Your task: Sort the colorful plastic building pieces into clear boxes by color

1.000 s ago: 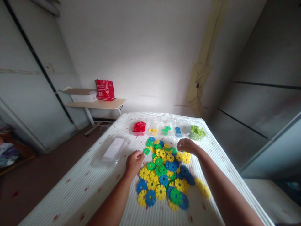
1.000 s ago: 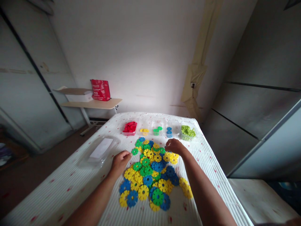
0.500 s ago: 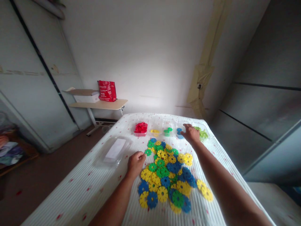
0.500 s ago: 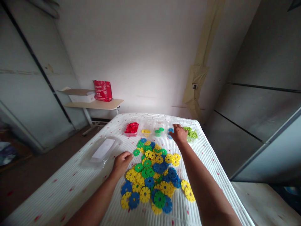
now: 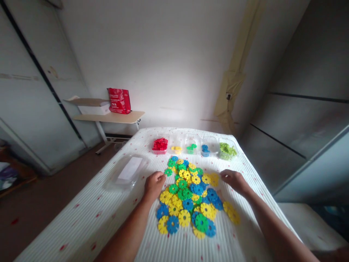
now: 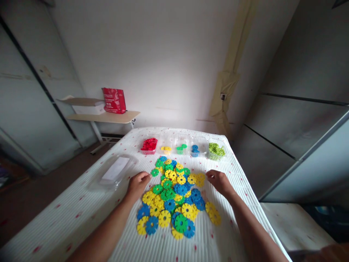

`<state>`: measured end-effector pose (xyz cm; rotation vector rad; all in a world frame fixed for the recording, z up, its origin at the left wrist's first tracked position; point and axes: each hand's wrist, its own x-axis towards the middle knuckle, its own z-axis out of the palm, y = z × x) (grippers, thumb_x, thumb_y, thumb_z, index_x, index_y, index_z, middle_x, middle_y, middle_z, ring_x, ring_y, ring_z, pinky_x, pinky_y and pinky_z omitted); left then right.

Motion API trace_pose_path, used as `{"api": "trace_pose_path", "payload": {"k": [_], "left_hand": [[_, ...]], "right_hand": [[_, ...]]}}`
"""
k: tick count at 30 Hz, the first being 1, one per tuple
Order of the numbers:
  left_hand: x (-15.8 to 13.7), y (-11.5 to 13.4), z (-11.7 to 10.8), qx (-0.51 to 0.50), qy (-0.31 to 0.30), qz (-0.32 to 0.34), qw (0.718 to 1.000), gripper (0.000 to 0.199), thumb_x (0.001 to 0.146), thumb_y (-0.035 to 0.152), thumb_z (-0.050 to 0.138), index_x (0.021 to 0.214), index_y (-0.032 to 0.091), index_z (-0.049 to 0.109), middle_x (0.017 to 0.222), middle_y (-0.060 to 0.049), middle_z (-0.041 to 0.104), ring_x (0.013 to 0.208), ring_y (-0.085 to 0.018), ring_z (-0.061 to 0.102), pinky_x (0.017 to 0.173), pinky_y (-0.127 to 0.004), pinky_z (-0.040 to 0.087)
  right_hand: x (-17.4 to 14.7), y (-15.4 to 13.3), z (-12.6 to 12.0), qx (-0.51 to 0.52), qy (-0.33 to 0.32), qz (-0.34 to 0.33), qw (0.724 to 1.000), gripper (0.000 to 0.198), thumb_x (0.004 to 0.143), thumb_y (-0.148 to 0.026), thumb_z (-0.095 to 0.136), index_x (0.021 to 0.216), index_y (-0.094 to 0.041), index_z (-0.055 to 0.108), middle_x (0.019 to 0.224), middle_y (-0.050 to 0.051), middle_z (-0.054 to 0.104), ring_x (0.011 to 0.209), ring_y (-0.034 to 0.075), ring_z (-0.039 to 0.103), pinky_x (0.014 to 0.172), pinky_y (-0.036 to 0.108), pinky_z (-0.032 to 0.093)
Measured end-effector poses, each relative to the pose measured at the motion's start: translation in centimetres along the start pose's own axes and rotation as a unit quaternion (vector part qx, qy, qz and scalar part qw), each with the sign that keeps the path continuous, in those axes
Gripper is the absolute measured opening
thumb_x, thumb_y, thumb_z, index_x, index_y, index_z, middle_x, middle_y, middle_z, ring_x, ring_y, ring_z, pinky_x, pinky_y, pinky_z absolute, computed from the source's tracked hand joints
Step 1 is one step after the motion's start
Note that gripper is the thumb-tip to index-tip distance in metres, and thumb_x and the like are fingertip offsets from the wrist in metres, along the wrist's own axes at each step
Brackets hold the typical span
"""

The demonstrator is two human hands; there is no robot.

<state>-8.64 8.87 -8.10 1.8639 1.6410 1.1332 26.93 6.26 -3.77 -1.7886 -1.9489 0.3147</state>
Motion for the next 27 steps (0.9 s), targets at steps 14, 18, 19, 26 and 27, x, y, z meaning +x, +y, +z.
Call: {"api": "trace_pose_path", "payload": {"k": [14, 18, 19, 26, 27], "left_hand": [[-0.1, 0.1, 0.0, -0.019, -0.006, -0.017, 1.0, 0.028, 0.074, 0.04, 0.045, 0.062, 0.016, 0.055, 0.053, 0.003, 0.05, 0.052, -0.01, 0.045, 0.048, -0.017, 0.032], [-0.2, 0.3, -0.1, -0.023, -0.006, -0.017, 1.0, 0.029, 0.074, 0.041, 0.046, 0.062, 0.016, 0.055, 0.053, 0.003, 0.052, 0.053, -0.01, 0.046, 0.047, -0.017, 0.033], [-0.2, 0.3, -0.1, -0.021, -0.006, -0.017, 1.0, 0.029, 0.073, 0.041, 0.046, 0.062, 0.016, 0.055, 0.052, 0.003, 0.052, 0.053, -0.01, 0.046, 0.047, -0.017, 0.033], [-0.1, 0.6, -0.2, -0.005, -0.004, -0.015, 1.0, 0.029, 0.073, 0.041, 0.045, 0.06, 0.017, 0.055, 0.05, 0.003, 0.048, 0.051, -0.011, 0.045, 0.048, -0.018, 0.033], [-0.1, 0.6, -0.2, -0.001, -0.003, -0.013, 1.0, 0.029, 0.073, 0.041, 0.045, 0.06, 0.017, 0.055, 0.05, 0.003, 0.048, 0.051, -0.011, 0.044, 0.049, -0.018, 0.033]], "right_hand": [[-9.3, -3.4, -2.6, -0.081, -0.144, 0.022, 0.986, 0.034, 0.059, -0.03, 0.065, 0.092, -0.022, 0.059, 0.084, 0.003, 0.064, 0.069, 0.016, 0.059, 0.058, 0.024, 0.041], [-10.7, -3.3, -1.1, -0.123, -0.116, 0.011, 0.985, 0.029, 0.062, -0.026, 0.06, 0.09, -0.02, 0.056, 0.087, 0.006, 0.062, 0.074, 0.019, 0.059, 0.059, 0.026, 0.041], [-10.7, -3.3, -1.1, -0.119, -0.119, 0.01, 0.986, 0.028, 0.062, -0.024, 0.058, 0.089, -0.02, 0.055, 0.086, 0.005, 0.062, 0.073, 0.018, 0.059, 0.059, 0.026, 0.041], [-9.5, -3.3, -2.7, -0.06, -0.091, 0.011, 0.994, 0.024, 0.068, -0.025, 0.052, 0.091, -0.021, 0.056, 0.085, 0.004, 0.06, 0.071, 0.015, 0.058, 0.062, 0.025, 0.043], [-9.5, -3.4, -2.6, -0.055, -0.085, 0.004, 0.995, 0.022, 0.069, -0.026, 0.052, 0.09, -0.021, 0.056, 0.085, 0.004, 0.06, 0.071, 0.015, 0.058, 0.062, 0.025, 0.043]]}}
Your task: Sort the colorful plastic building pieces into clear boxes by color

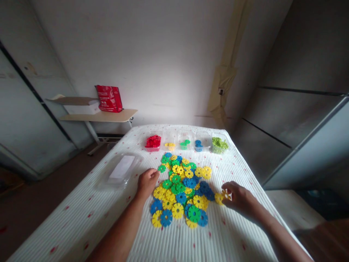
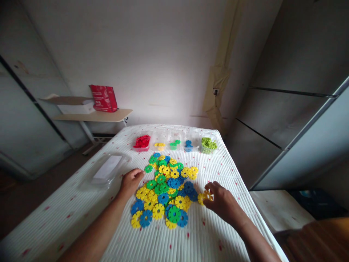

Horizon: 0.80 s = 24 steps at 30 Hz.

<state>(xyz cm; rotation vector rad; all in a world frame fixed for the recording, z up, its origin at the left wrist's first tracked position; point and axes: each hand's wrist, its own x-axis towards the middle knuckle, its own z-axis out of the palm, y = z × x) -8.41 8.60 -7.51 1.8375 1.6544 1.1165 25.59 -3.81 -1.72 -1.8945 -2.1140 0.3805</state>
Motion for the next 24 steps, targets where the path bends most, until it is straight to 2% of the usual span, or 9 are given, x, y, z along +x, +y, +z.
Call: {"api": "trace_pose_path", "payload": {"k": [8, 12, 15, 18, 21, 24], "left_hand": [[-0.1, 0.1, 0.0, 0.012, -0.001, 0.009, 1.0, 0.03, 0.074, 0.04, 0.044, 0.06, 0.016, 0.056, 0.051, 0.003, 0.05, 0.053, -0.011, 0.046, 0.051, -0.018, 0.034], [-0.1, -0.1, 0.1, 0.007, -0.001, 0.005, 1.0, 0.03, 0.075, 0.041, 0.044, 0.062, 0.017, 0.057, 0.053, 0.002, 0.052, 0.055, -0.011, 0.049, 0.052, -0.019, 0.035], [-0.2, -0.2, 0.3, -0.009, -0.002, 0.003, 1.0, 0.029, 0.075, 0.04, 0.045, 0.063, 0.017, 0.057, 0.055, 0.002, 0.054, 0.055, -0.012, 0.049, 0.052, -0.019, 0.035], [-0.1, -0.3, 0.4, -0.024, 0.004, 0.005, 1.0, 0.028, 0.075, 0.039, 0.046, 0.064, 0.016, 0.058, 0.056, 0.001, 0.056, 0.055, -0.011, 0.049, 0.051, -0.019, 0.035], [-0.1, -0.4, 0.4, -0.028, 0.01, 0.008, 1.0, 0.028, 0.074, 0.038, 0.047, 0.064, 0.016, 0.06, 0.055, 0.001, 0.056, 0.053, -0.011, 0.048, 0.05, -0.019, 0.034], [-0.1, -0.4, 0.4, -0.027, 0.015, 0.012, 0.999, 0.028, 0.075, 0.038, 0.047, 0.063, 0.016, 0.059, 0.053, 0.002, 0.054, 0.052, -0.011, 0.048, 0.049, -0.019, 0.033]], "right_hand": [[0.0, -0.4, 3.0, -0.023, -0.005, -0.018, 1.0, 0.024, 0.067, -0.021, 0.051, 0.091, -0.025, 0.055, 0.089, 0.004, 0.059, 0.072, 0.017, 0.06, 0.063, 0.026, 0.044], [0.4, -1.1, 2.1, -0.058, -0.018, 0.004, 0.998, 0.017, 0.063, -0.018, 0.051, 0.079, -0.024, 0.054, 0.079, 0.005, 0.062, 0.064, 0.017, 0.058, 0.056, 0.026, 0.04], [1.5, -3.2, 0.5, -0.037, -0.023, -0.013, 0.999, 0.009, 0.063, -0.019, 0.05, 0.072, -0.023, 0.051, 0.075, 0.002, 0.06, 0.062, 0.015, 0.055, 0.054, 0.024, 0.036], [3.4, -6.3, -0.7, -0.008, -0.02, -0.053, 0.998, 0.008, 0.065, -0.021, 0.05, 0.073, -0.021, 0.05, 0.078, 0.002, 0.058, 0.062, 0.013, 0.053, 0.054, 0.022, 0.034], [6.1, -9.0, -0.6, -0.015, -0.006, -0.092, 0.996, 0.009, 0.065, -0.019, 0.051, 0.074, -0.019, 0.05, 0.078, 0.002, 0.056, 0.062, 0.011, 0.05, 0.054, 0.021, 0.032], [9.3, -10.6, 0.1, -0.035, -0.004, -0.103, 0.994, 0.015, 0.065, -0.021, 0.056, 0.078, -0.019, 0.051, 0.077, 0.002, 0.057, 0.062, 0.011, 0.05, 0.054, 0.021, 0.03]]}}
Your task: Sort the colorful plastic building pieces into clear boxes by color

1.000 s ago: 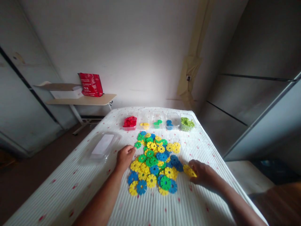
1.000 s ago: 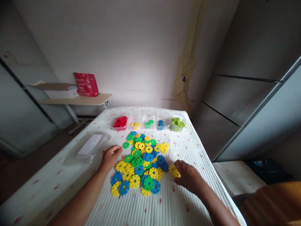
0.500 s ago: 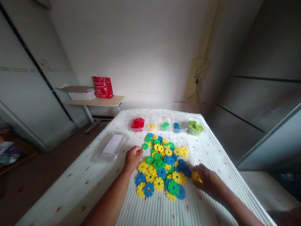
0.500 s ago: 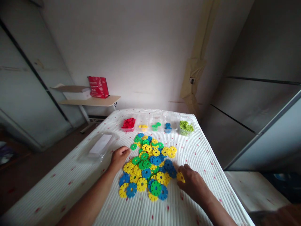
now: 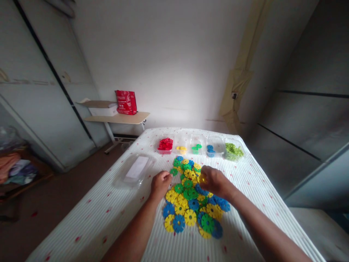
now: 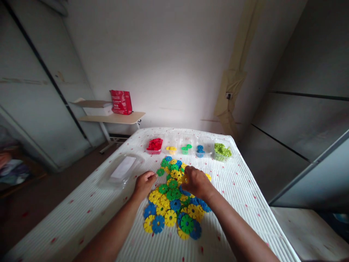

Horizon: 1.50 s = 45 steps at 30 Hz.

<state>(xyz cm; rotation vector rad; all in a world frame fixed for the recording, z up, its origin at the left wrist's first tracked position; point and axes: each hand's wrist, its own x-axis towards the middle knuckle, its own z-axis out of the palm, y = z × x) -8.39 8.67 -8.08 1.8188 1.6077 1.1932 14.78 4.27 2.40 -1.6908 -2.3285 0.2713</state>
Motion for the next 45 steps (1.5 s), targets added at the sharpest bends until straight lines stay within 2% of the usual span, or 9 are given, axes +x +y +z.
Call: {"api": "trace_pose_path", "payload": {"k": [5, 9, 13, 17, 21, 27, 30, 33, 45], "left_hand": [[0.0, 0.0, 0.0, 0.003, -0.001, -0.01, 1.0, 0.028, 0.074, 0.038, 0.047, 0.062, 0.016, 0.059, 0.05, 0.003, 0.051, 0.051, -0.01, 0.046, 0.05, -0.019, 0.032], [0.1, 0.2, -0.1, 0.004, -0.001, -0.02, 1.0, 0.027, 0.074, 0.036, 0.048, 0.062, 0.015, 0.058, 0.051, 0.003, 0.05, 0.052, -0.01, 0.046, 0.052, -0.019, 0.032], [0.1, 0.2, -0.3, -0.01, 0.004, -0.013, 1.0, 0.025, 0.074, 0.034, 0.047, 0.06, 0.015, 0.058, 0.053, 0.003, 0.051, 0.055, -0.01, 0.047, 0.054, -0.019, 0.033], [0.2, -0.1, -0.1, -0.014, -0.002, -0.011, 1.0, 0.025, 0.074, 0.034, 0.048, 0.061, 0.015, 0.058, 0.053, 0.003, 0.05, 0.055, -0.01, 0.046, 0.054, -0.019, 0.033], [0.1, -0.7, 0.3, -0.019, 0.001, -0.009, 1.0, 0.026, 0.074, 0.036, 0.048, 0.061, 0.016, 0.057, 0.052, 0.004, 0.049, 0.053, -0.009, 0.045, 0.052, -0.019, 0.031], [0.1, -0.6, 0.4, -0.017, 0.008, -0.004, 1.0, 0.026, 0.074, 0.036, 0.048, 0.06, 0.016, 0.056, 0.052, 0.004, 0.049, 0.053, -0.009, 0.044, 0.051, -0.018, 0.031], [0.1, -0.5, 0.4, -0.016, 0.013, -0.004, 1.0, 0.026, 0.074, 0.036, 0.048, 0.059, 0.015, 0.056, 0.052, 0.003, 0.049, 0.053, -0.009, 0.045, 0.052, -0.018, 0.031], [0.1, -0.5, 0.4, -0.018, 0.013, -0.009, 1.0, 0.026, 0.073, 0.036, 0.049, 0.059, 0.015, 0.056, 0.052, 0.003, 0.049, 0.052, -0.009, 0.045, 0.051, -0.018, 0.031], [0.0, 0.3, -0.3, -0.039, -0.015, -0.018, 0.999, 0.026, 0.072, 0.035, 0.048, 0.059, 0.014, 0.056, 0.05, 0.004, 0.045, 0.051, -0.009, 0.041, 0.049, -0.018, 0.03]], "right_hand": [[6.7, -1.0, 0.4, -0.047, 0.056, 0.002, 0.997, 0.021, 0.071, -0.025, 0.055, 0.09, -0.017, 0.053, 0.088, 0.006, 0.059, 0.073, 0.014, 0.055, 0.061, 0.022, 0.034], [12.3, -2.0, -0.4, -0.04, 0.127, 0.019, 0.991, 0.036, 0.074, -0.025, 0.055, 0.108, -0.015, 0.05, 0.106, 0.01, 0.055, 0.083, 0.017, 0.057, 0.068, 0.024, 0.039], [14.6, -2.3, -0.1, -0.035, 0.169, 0.02, 0.985, 0.04, 0.075, -0.023, 0.054, 0.114, -0.015, 0.049, 0.112, 0.011, 0.053, 0.089, 0.018, 0.057, 0.073, 0.026, 0.042], [12.7, -0.5, 1.7, -0.046, 0.161, -0.014, 0.986, 0.025, 0.079, -0.025, 0.049, 0.1, -0.017, 0.059, 0.1, 0.008, 0.059, 0.082, 0.017, 0.059, 0.071, 0.025, 0.041], [8.8, 3.6, 3.1, -0.066, 0.155, -0.007, 0.986, 0.02, 0.079, -0.023, 0.047, 0.09, -0.018, 0.063, 0.094, 0.006, 0.063, 0.078, 0.015, 0.059, 0.066, 0.023, 0.04], [3.1, 11.0, 4.3, -0.103, 0.151, 0.081, 0.98, 0.023, 0.08, -0.025, 0.042, 0.078, -0.019, 0.063, 0.08, 0.005, 0.064, 0.064, 0.014, 0.057, 0.056, 0.022, 0.035], [1.2, 13.3, 5.2, -0.072, 0.163, 0.115, 0.977, 0.021, 0.079, -0.026, 0.043, 0.077, -0.019, 0.063, 0.079, 0.005, 0.064, 0.067, 0.014, 0.057, 0.057, 0.021, 0.035], [0.6, 14.0, 5.8, -0.04, 0.177, 0.123, 0.976, 0.021, 0.078, -0.026, 0.044, 0.079, -0.018, 0.064, 0.082, 0.005, 0.063, 0.07, 0.013, 0.057, 0.06, 0.021, 0.036], [0.7, 13.6, 6.0, -0.054, 0.173, 0.148, 0.972, 0.023, 0.079, -0.027, 0.043, 0.081, -0.02, 0.064, 0.084, 0.004, 0.062, 0.07, 0.013, 0.055, 0.057, 0.021, 0.033]]}}
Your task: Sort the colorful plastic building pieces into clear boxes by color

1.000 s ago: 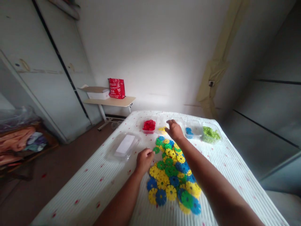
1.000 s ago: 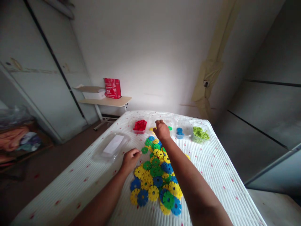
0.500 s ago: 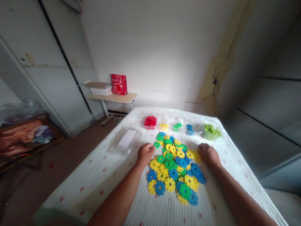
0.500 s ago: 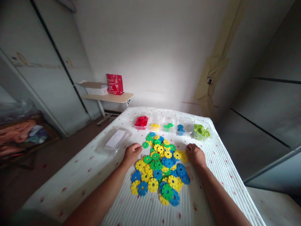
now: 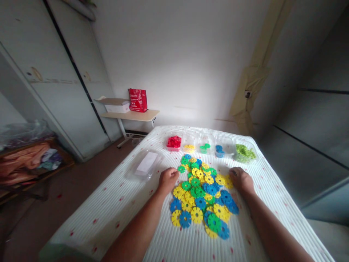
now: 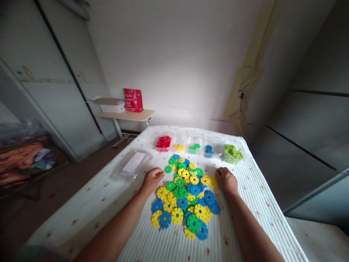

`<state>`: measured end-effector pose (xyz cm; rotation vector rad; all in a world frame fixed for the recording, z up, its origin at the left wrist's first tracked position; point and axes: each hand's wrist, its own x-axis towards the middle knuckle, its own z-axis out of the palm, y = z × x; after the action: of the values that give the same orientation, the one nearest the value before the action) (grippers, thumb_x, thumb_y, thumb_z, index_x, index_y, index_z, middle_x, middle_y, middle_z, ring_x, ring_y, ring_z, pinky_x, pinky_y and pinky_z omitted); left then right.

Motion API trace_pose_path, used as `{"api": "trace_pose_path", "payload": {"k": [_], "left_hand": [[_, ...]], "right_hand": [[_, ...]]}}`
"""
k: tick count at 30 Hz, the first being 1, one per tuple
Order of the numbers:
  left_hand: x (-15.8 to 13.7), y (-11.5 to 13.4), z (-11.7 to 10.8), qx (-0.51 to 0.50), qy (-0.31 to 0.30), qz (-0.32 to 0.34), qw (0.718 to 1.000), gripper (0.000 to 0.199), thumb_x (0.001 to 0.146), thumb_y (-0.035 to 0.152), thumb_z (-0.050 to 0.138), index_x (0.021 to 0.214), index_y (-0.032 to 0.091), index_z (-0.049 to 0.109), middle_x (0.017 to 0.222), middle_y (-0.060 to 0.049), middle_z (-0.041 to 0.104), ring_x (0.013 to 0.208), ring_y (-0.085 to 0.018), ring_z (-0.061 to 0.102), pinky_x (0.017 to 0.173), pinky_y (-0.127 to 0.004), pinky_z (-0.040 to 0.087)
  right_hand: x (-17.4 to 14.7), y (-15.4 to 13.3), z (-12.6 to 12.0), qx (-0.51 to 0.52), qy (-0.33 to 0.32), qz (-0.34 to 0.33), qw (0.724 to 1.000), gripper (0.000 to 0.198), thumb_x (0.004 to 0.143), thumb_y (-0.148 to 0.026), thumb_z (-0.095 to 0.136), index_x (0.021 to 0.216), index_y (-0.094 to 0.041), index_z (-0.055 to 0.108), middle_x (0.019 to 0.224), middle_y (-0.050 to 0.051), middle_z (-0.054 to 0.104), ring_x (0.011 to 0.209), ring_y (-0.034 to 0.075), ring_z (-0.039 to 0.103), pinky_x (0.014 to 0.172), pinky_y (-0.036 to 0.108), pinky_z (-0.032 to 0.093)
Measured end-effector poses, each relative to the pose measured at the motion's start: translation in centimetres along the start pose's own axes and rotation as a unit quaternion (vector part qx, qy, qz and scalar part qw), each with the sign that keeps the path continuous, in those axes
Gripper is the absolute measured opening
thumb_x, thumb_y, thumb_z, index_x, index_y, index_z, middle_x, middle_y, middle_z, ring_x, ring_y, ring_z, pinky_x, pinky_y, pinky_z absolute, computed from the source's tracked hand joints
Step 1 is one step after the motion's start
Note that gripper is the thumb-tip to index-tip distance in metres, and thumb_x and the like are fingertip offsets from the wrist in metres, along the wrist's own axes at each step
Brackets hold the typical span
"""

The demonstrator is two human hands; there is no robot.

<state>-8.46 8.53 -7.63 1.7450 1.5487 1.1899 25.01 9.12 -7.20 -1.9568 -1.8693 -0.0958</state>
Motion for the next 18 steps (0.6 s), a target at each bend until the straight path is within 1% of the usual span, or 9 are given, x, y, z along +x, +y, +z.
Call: {"api": "trace_pose_path", "payload": {"k": [11, 18], "left_hand": [[-0.01, -0.08, -0.19, -0.005, -0.003, 0.002, 1.0, 0.025, 0.072, 0.034, 0.049, 0.057, 0.015, 0.055, 0.048, 0.005, 0.042, 0.05, -0.008, 0.038, 0.047, -0.017, 0.027], [0.02, -0.2, -0.17, -0.016, -0.007, 0.004, 1.0, 0.026, 0.071, 0.035, 0.049, 0.057, 0.014, 0.054, 0.049, 0.005, 0.041, 0.05, -0.008, 0.038, 0.048, -0.018, 0.028]], "right_hand": [[0.09, 0.0, 0.06, 0.007, -0.003, 0.009, 1.0, 0.022, 0.079, -0.027, 0.044, 0.08, -0.019, 0.064, 0.085, 0.004, 0.063, 0.071, 0.014, 0.055, 0.059, 0.022, 0.035], [0.05, -0.05, -0.04, 0.008, 0.009, -0.003, 1.0, 0.021, 0.079, -0.026, 0.045, 0.079, -0.019, 0.064, 0.083, 0.004, 0.062, 0.07, 0.014, 0.055, 0.059, 0.022, 0.035]]}}
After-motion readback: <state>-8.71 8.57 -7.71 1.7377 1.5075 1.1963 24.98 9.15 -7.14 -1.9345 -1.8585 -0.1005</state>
